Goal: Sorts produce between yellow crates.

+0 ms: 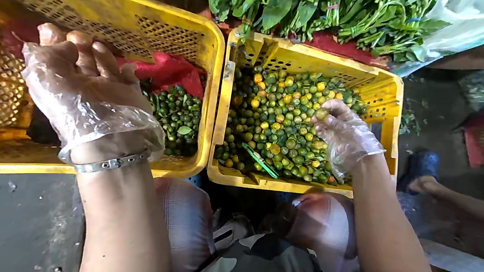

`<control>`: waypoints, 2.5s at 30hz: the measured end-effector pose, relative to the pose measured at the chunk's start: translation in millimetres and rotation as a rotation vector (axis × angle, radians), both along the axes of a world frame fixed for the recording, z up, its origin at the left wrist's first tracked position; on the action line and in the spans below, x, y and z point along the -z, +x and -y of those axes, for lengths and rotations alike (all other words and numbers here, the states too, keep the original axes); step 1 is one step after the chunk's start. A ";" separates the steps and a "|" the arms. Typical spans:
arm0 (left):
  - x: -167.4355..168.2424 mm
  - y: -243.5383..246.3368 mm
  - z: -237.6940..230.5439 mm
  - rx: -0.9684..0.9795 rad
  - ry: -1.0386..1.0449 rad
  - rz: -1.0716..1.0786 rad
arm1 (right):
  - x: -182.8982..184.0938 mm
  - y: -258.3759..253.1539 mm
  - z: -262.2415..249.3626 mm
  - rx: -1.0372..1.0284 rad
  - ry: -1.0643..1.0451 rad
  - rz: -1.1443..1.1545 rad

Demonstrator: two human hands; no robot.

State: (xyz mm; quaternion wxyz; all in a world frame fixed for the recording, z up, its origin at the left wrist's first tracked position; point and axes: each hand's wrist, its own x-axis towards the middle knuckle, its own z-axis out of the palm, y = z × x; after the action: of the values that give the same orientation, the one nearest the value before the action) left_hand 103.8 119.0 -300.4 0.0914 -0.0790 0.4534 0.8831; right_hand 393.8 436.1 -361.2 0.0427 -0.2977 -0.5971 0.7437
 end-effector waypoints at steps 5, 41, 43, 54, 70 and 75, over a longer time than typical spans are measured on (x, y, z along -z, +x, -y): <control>-6.4 4.5 -0.2 0.002 -0.037 0.020 | 29.3 6.4 -12.3 -0.267 0.873 0.692; -15.4 -1.2 -11.1 -0.091 -0.070 0.071 | 88.5 -50.3 27.9 -0.811 1.278 0.802; -15.5 -1.7 -9.7 -0.070 -0.073 0.073 | 70.5 -59.4 26.1 -0.746 1.177 0.882; -12.4 -1.3 -9.3 -0.052 -0.048 0.052 | 31.6 -90.1 64.4 -0.774 1.021 0.578; -14.7 1.8 -13.0 -0.047 -0.052 0.045 | 21.4 -138.9 22.5 -0.556 1.026 0.662; -13.1 -0.5 -12.4 -0.053 -0.074 0.038 | 90.0 -138.0 35.5 -0.878 1.222 0.636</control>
State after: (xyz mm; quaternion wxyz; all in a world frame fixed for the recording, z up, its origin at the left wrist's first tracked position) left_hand 103.3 131.4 -287.3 0.0739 -0.1111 0.4815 0.8662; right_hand 255.8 400.6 -451.3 -0.2693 -0.1577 -0.9430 0.1159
